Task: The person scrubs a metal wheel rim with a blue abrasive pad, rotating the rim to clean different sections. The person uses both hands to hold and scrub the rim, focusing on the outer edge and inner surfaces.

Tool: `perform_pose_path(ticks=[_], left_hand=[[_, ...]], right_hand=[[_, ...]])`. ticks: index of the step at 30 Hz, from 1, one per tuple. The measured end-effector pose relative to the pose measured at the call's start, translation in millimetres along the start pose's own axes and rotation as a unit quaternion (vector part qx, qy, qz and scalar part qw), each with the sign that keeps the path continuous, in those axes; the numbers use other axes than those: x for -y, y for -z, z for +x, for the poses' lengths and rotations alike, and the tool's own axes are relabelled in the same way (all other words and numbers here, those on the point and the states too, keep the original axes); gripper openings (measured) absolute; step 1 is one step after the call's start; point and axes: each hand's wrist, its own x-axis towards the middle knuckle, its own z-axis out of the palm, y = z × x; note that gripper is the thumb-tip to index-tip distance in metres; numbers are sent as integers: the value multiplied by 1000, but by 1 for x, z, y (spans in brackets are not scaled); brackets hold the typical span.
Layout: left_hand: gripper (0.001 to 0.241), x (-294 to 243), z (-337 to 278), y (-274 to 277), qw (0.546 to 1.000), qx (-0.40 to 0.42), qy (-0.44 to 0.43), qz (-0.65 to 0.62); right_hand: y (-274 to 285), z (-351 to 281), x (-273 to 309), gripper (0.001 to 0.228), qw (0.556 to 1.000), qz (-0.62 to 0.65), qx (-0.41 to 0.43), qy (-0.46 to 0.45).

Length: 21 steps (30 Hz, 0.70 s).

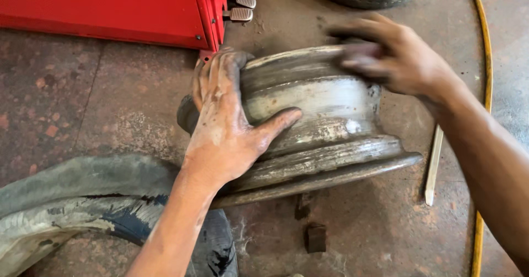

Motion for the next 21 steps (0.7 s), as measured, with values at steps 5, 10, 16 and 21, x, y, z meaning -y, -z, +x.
perform_pose_path(ticks=[5, 10, 16, 21], left_hand=[[110, -17, 7, -14, 997, -47, -62, 7], [100, -16, 5, -8, 998, -30, -43, -21], [102, -22, 12, -21, 995, -72, -72, 8], [104, -15, 12, -22, 993, -76, -85, 7]], right_hand=[[-2, 19, -7, 52, 977, -158, -20, 144], [-7, 11, -21, 44, 989, -79, -21, 120], [10, -9, -30, 36, 958, -207, -83, 181], [4, 25, -11, 39, 944, -186, -52, 267]])
